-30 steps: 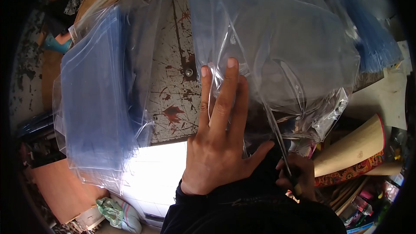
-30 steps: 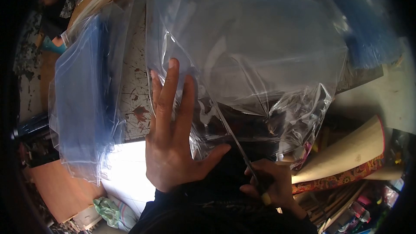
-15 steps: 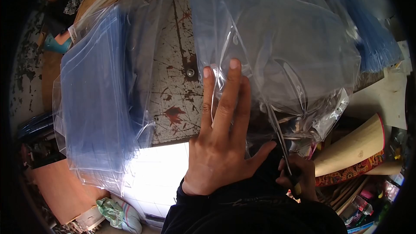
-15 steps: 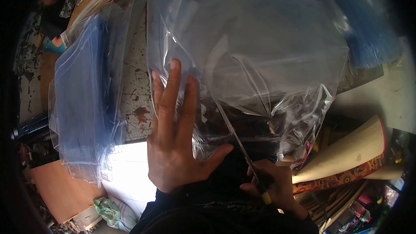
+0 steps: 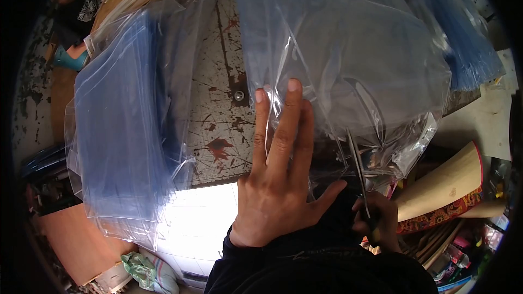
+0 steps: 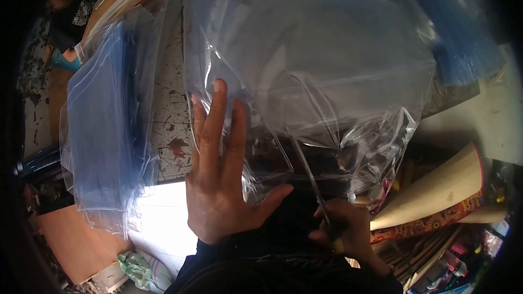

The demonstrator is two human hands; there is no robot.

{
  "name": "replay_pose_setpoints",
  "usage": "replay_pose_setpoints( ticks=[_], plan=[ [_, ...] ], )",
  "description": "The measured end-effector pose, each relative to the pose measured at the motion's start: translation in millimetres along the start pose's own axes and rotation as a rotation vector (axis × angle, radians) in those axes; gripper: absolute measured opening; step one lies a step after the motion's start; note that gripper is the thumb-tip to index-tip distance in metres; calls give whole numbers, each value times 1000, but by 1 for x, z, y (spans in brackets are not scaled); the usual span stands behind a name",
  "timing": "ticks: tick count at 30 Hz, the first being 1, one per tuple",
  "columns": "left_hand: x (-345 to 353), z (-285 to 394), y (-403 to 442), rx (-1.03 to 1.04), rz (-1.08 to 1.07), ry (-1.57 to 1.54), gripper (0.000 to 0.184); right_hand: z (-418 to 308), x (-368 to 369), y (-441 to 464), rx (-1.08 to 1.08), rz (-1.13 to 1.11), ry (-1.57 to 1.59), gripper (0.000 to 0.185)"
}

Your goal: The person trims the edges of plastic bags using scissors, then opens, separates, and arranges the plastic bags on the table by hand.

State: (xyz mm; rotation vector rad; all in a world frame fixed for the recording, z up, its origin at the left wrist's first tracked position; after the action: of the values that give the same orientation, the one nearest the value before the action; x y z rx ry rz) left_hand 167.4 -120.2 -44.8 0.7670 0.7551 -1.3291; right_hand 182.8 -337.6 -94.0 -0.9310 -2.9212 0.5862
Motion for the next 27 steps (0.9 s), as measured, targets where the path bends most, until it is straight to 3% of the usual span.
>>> replay_pose_setpoints(
  ticks=[7, 10, 12, 16, 21, 27],
  plan=[
    [0, -2, 0, 21, 3, -31, 97, 2, -6, -11, 29, -127, 158, 46],
    [0, -2, 0, 36, 9, -34, 98, -1, -4, -9, -84, 45, 237, 45],
    [0, -1, 0, 39, 7, -26, 98, -4, -6, -1, 95, -151, 77, 44],
    [-1, -5, -1, 24, 17, -22, 100, -10, -4, 9, -13, -127, 7, 45],
    [-3, -5, -1, 6, -9, -29, 102, -7, -8, 8, 52, -118, 281, 52],
    [-2, -8, -3, 24, 9, -64, 102, -14, -1, 14, 83, -108, 292, 52]
  ],
)
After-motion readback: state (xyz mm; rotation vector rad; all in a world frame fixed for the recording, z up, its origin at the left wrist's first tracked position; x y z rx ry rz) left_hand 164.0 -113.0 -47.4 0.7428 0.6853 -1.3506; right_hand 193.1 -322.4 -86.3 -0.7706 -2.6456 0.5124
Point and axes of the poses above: each hand's wrist, its own y-axis towards the middle knuckle, its own x-axis out of the palm, z = x × y, the point moved 3 cm from there along y, towards the middle knuckle, and after that the axes turned 12 degrees about -z, right-handed, at the moved point
